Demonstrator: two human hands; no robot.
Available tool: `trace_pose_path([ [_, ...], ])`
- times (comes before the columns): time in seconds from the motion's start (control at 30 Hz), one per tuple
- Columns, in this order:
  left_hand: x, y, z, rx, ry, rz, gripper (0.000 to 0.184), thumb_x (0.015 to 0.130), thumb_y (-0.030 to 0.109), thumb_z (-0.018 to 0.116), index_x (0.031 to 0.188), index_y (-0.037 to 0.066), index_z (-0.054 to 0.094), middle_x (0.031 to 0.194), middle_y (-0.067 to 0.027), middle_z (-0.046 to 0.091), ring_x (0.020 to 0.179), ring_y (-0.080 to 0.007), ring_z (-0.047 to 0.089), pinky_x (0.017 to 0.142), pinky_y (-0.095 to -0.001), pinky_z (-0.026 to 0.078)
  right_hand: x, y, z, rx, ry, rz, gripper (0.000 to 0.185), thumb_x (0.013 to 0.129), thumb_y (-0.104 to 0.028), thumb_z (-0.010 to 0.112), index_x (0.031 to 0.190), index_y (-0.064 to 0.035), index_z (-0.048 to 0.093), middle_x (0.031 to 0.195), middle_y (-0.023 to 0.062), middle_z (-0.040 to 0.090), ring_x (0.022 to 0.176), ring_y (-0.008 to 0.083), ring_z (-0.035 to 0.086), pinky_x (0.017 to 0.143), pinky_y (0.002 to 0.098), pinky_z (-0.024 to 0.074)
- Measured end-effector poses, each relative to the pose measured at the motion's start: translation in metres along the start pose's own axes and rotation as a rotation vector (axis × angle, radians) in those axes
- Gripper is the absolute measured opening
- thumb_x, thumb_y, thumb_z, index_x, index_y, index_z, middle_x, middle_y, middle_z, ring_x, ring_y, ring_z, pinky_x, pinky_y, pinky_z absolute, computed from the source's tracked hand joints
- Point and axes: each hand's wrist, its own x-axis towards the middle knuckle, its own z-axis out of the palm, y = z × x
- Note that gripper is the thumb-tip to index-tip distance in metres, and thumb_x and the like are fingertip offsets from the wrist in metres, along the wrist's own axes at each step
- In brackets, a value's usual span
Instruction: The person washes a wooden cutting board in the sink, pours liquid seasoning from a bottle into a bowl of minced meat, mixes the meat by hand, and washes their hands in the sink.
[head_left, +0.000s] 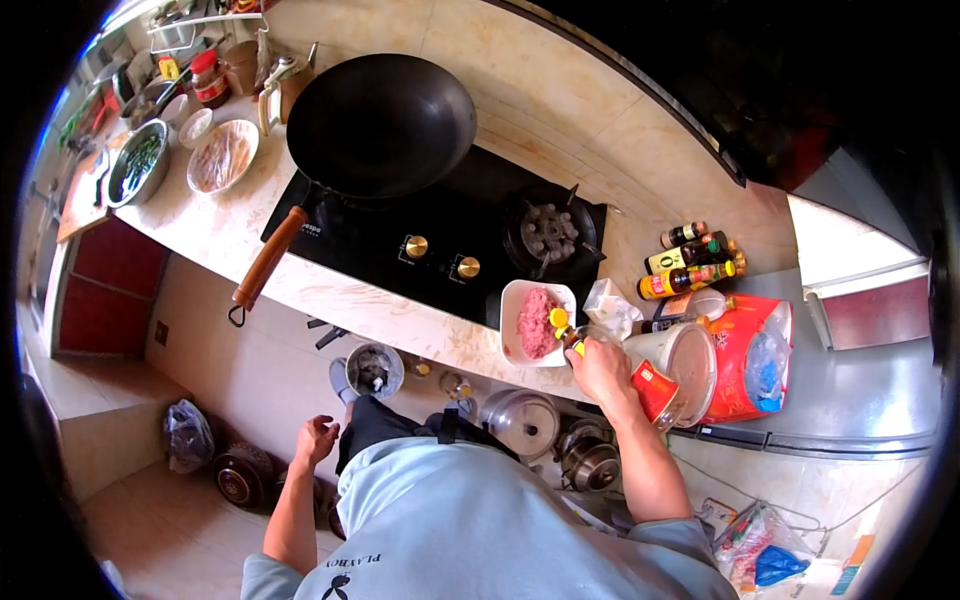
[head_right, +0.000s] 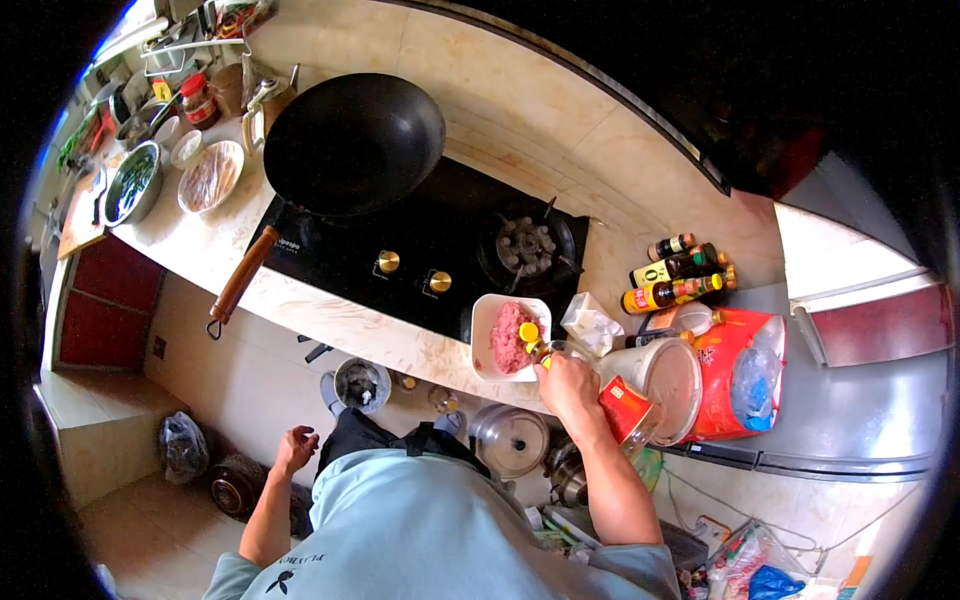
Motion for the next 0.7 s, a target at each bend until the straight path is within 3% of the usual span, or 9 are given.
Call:
trace_pose_path([
  [0.23, -0.001, 0.0, 0.002, 0.014, 0.008, -0.008, 0.038, 0.093, 0.024, 0.065, 0.116, -0.007, 0.064, 0.08, -0.0148, 0.073, 0.066, -0.0178, 0.069, 0.06, -0.0319, 0.056, 0.002, -0.001, -0.001, -0.04, 0.015, -0.022, 0.037, 0.09, -0.036, 0.068, 0.096, -0.0001, 0.069, 0.091, 0.0239, 0.071, 0.09, 0.0423, 0.069, 0.079, 0.0525, 0.0533],
  [0.33, -0.005, 0.009, 0.002, -0.014, -0.009, -0.117, 0.043, 0.089, 0.03, 0.064, 0.115, -0.004, 0.066, 0.082, -0.0162, 0.074, 0.077, -0.026, 0.073, 0.075, -0.0357, 0.057, 0.004, -0.003, -0.005, -0.055, 0.0, -0.031, 0.037, 0.09, -0.036, 0.068, 0.096, 0.0002, 0.069, 0.091, 0.0244, 0.071, 0.09, 0.0423, 0.069, 0.08, 0.0522, 0.0535],
  [0.7, -0.006, 0.009, 0.003, -0.014, -0.011, -0.098, 0.042, 0.089, 0.028, 0.063, 0.115, -0.005, 0.066, 0.082, -0.0162, 0.075, 0.077, -0.0257, 0.073, 0.074, -0.0356, 0.057, 0.013, -0.002, -0.008, -0.08, 0.028, -0.083, 0.037, 0.091, -0.037, 0.066, 0.096, -0.0005, 0.07, 0.09, 0.0248, 0.071, 0.09, 0.0418, 0.069, 0.08, 0.0518, 0.0538],
])
